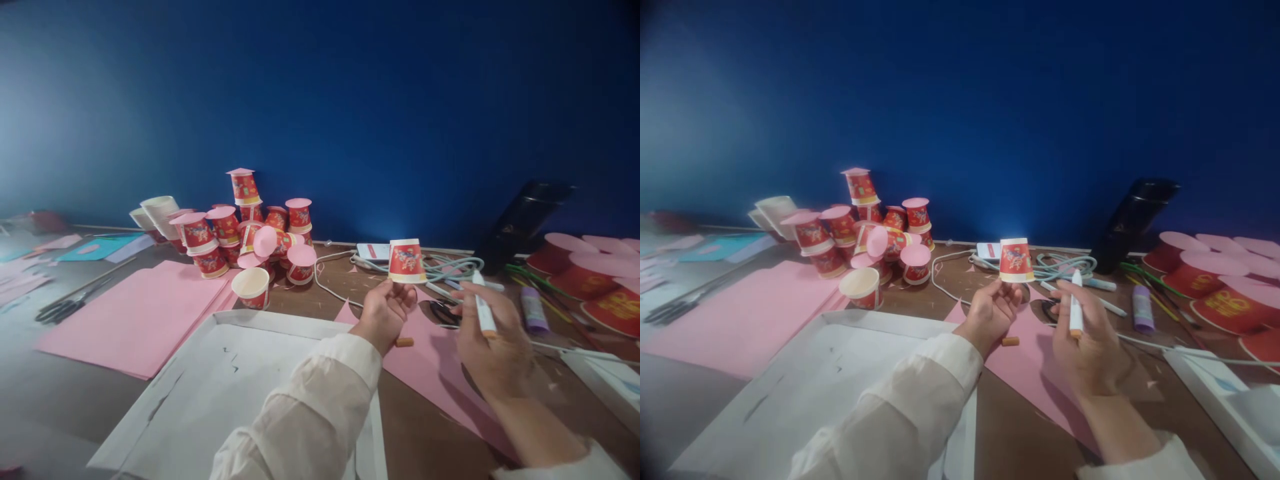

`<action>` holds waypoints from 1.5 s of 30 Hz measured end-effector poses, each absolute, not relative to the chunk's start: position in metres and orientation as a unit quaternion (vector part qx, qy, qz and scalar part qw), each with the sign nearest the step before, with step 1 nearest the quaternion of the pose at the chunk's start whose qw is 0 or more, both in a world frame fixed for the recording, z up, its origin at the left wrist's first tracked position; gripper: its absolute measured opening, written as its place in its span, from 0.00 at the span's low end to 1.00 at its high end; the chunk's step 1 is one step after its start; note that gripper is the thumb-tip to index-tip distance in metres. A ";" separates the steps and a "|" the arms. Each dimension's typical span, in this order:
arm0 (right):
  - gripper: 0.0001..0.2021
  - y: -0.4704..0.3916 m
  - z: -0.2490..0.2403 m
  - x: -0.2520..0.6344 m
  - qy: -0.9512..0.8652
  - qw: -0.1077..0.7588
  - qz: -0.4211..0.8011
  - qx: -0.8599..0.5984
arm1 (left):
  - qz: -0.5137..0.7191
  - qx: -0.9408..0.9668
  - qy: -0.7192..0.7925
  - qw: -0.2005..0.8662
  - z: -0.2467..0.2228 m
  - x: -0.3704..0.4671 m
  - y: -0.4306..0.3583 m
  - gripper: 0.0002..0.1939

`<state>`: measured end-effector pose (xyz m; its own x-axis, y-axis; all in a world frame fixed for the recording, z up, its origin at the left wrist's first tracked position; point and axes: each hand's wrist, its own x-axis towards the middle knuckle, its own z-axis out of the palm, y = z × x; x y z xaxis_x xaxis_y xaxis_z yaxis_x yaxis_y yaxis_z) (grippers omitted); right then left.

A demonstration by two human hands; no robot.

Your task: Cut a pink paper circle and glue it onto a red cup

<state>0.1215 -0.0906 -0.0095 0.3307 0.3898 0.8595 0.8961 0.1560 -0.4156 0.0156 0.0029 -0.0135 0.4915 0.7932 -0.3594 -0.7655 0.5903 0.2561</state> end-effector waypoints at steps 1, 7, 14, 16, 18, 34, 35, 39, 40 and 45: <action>0.13 -0.091 -0.009 0.121 -0.528 0.544 -0.220 -0.614 | 0.455 0.020 0.222 0.862 -0.013 0.016 0.003 0.07; 0.15 -0.090 -0.017 0.124 -0.501 0.556 -0.146 -0.647 | 0.439 0.005 0.245 0.864 -0.009 0.016 0.005 0.09; 0.19 -0.079 -0.030 0.136 -0.388 0.611 0.055 -0.688 | 0.436 0.037 0.227 0.870 -0.010 0.016 0.002 0.10; 0.20 -0.075 -0.029 0.137 -0.320 0.664 0.162 -0.657 | 0.431 0.066 0.219 0.873 -0.010 0.016 -0.001 0.10; 0.21 -0.072 -0.028 0.139 -0.257 0.719 0.259 -0.592 | 0.428 0.094 0.210 0.874 -0.009 0.015 -0.003 0.11; 0.20 -0.063 -0.022 0.151 -0.150 0.780 0.473 -0.382 | 0.385 0.254 0.143 0.876 -0.021 0.018 -0.015 0.17; 0.19 -0.063 -0.023 0.152 -0.147 0.778 0.477 -0.381 | 0.378 0.274 0.144 0.872 -0.021 0.018 -0.015 0.18; 0.15 -0.063 -0.027 0.154 -0.141 0.765 0.488 -0.396 | 0.329 0.339 0.207 0.857 -0.023 0.018 -0.017 0.23; 0.15 -0.063 -0.028 0.154 -0.144 0.760 0.489 -0.403 | 0.325 0.344 0.210 0.856 -0.023 0.018 -0.017 0.24; 0.13 -0.061 -0.032 0.150 -0.170 0.744 0.458 -0.456 | 0.345 0.361 0.217 0.838 -0.024 0.018 -0.017 0.27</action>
